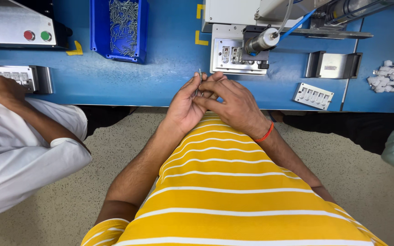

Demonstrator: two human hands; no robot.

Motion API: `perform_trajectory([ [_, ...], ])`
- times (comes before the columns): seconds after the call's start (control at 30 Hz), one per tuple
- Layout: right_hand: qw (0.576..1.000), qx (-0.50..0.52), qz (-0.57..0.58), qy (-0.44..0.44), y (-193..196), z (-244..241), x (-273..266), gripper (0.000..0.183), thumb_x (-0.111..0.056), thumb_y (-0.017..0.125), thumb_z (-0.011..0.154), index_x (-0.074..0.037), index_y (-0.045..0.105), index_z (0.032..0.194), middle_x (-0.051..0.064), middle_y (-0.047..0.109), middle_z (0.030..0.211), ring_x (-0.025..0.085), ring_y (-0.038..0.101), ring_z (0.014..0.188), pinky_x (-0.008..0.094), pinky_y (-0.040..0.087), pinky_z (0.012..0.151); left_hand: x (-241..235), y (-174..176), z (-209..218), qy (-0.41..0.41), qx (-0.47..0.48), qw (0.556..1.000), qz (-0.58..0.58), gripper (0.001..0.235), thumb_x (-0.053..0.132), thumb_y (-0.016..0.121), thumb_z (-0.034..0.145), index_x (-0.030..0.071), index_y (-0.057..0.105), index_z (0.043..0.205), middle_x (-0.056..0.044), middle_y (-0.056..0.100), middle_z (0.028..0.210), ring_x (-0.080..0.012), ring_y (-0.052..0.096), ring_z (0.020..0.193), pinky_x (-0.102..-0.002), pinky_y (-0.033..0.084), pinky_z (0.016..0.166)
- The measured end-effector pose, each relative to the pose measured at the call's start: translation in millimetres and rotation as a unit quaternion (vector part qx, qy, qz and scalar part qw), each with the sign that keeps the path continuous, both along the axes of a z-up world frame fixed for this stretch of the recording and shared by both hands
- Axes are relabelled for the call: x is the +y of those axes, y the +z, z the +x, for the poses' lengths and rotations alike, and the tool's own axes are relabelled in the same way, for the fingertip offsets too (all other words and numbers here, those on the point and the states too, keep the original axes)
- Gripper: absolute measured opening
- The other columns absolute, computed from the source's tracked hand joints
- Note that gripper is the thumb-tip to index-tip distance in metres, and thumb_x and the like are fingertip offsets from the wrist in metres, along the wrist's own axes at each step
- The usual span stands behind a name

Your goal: The person repeatedly picks small metal pins from a blue bin, inserts them into slots on a white electrical component, and places the component into a machine. They then remove the component and repeat the process with new parts.

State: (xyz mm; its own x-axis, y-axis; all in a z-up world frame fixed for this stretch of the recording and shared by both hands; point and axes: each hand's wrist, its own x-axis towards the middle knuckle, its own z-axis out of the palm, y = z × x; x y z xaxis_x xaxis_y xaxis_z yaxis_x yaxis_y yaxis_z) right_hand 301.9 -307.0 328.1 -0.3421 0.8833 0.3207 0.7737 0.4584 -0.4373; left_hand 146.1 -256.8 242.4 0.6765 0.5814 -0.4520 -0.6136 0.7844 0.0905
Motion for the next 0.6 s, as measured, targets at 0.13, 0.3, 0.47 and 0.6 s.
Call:
perform_trajectory([
  [0.13,0.991,0.090,0.015,-0.098,5.5,6.9,-3.6,0.021,-0.016,0.084,0.089,-0.012,0.078,0.109,0.001,0.071,0.110,0.017,0.066,0.090,0.035,0.051,0.079,-2.8,-4.3,0.2,0.012,0.033,0.999,0.003,0.024,0.026,0.052,0.110,0.004,0.059,0.110,-0.011,0.065,0.103,-0.0169,0.066,0.090,-0.029,0.059,0.081],
  [0.3,0.933,0.263,-0.112,-0.219,-2.8,12.0,-4.6,0.024,-0.009,0.085,0.090,-0.008,0.077,0.112,0.004,0.075,0.099,0.010,0.063,0.073,0.026,0.049,0.064,-9.5,-5.0,-2.9,-0.085,0.146,0.971,0.172,0.015,0.025,0.052,0.112,0.010,0.054,0.113,0.001,0.054,0.083,-0.0019,0.037,0.059,-0.018,0.030,0.048],
  [0.47,0.921,0.290,-0.133,-0.225,-12.9,11.9,-5.9,0.017,-0.007,0.083,0.090,-0.008,0.080,0.107,0.004,0.076,0.090,0.009,0.063,0.071,0.025,0.050,0.063,-12.2,0.8,0.3,-0.126,0.198,0.924,0.301,0.012,0.021,0.048,0.113,0.010,0.053,0.113,-0.001,0.057,0.083,-0.0025,0.042,0.064,-0.017,0.032,0.052],
  [0.6,0.919,0.303,-0.120,-0.223,-16.0,14.7,-12.7,0.016,-0.006,0.083,0.088,-0.006,0.079,0.104,0.005,0.077,0.092,0.009,0.064,0.071,0.025,0.051,0.062,-9.9,6.3,4.8,-0.123,0.188,0.915,0.337,0.011,0.019,0.048,0.113,0.009,0.052,0.116,-0.003,0.061,0.089,-0.0089,0.057,0.082,-0.020,0.043,0.068],
])
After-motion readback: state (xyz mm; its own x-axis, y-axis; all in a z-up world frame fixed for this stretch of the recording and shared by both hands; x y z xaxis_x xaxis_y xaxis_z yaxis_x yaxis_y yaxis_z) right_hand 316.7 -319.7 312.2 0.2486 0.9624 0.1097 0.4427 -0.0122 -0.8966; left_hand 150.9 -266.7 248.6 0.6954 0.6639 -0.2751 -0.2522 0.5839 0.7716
